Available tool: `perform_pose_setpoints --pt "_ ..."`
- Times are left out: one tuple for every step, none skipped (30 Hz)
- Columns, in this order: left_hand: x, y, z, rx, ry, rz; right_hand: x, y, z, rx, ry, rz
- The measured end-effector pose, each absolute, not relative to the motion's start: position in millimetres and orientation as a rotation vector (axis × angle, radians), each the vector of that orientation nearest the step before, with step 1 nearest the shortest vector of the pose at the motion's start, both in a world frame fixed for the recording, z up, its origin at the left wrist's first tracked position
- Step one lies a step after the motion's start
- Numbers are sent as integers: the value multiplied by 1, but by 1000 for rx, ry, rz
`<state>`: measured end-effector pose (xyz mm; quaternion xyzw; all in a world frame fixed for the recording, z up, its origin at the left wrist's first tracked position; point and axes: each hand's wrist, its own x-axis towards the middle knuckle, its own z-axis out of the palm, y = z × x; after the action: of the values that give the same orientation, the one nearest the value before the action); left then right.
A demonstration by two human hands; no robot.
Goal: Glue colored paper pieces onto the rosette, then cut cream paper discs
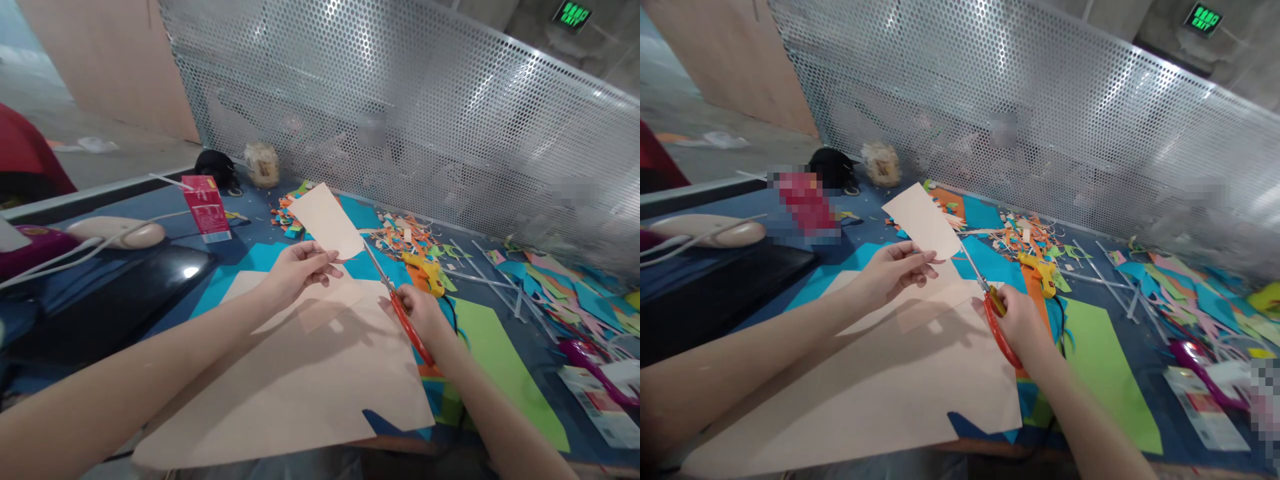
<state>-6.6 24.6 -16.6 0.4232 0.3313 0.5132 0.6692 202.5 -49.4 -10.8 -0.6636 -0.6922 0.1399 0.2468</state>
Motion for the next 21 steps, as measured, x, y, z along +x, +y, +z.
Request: perform_pose_setpoints --pt "-6 24 -16 964 747 1156 202 -50 -10 -1813 -1888 390" --pt "-6 23 -15 974 751 1147 202 -50 -9 -1815 -1889 400" --pt "-5 22 -14 985 758 1132 201 -50 -9 -1812 -1890 409" --pt "-5 20 -13 995 764 1110 201 -50 -8 -1807 -1892 416" --pt "-4 19 -12 1004 767 1086 201 -50 -9 -1801 -1894 414" --pt "-4 18 -12 1008 764 1061 201 -50 -9 -1796 -1894 408" --pt "-4 17 -12 1007 754 1043 201 -49 -10 -1790 -1893 400" --pt "-4 17 -12 995 739 1036 202 -49 -10 -1784 -1892 395" --pt "-4 18 -13 973 722 1044 203 -48 -11 -1778 -1889 392" --pt "-5 19 -14 944 706 1067 203 -47 -12 -1773 -1885 392" --pt "-6 21 -15 911 694 1106 204 -47 -12 -1770 -1884 396" --pt "-7 23 -16 881 688 1158 204 -47 -12 -1771 -1883 401" --pt "-8 25 -17 866 686 1209 205 -47 -12 -1777 -1880 401" --pt "-10 27 -18 872 686 1236 205 -47 -11 -1785 -1878 399" --pt "-11 29 -19 902 685 1236 204 -47 -10 -1789 -1877 400" --pt "-12 30 -19 942 683 1217 204 -48 -9 -1787 -1878 411" --pt "-12 31 -19 981 679 1194 203 -49 -8 -1777 -1876 433" --pt "-12 31 -19 1010 674 1177 202 -51 -7 -1764 -1874 463" --pt "-12 30 -19 1022 670 1176 202 -52 -7 -1746 -1874 495" --pt "-12 30 -19 1016 671 1191 202 -53 -7 -1727 -1878 517" --pt "-11 29 -18 998 674 1212 202 -53 -8 -1711 -1884 525"
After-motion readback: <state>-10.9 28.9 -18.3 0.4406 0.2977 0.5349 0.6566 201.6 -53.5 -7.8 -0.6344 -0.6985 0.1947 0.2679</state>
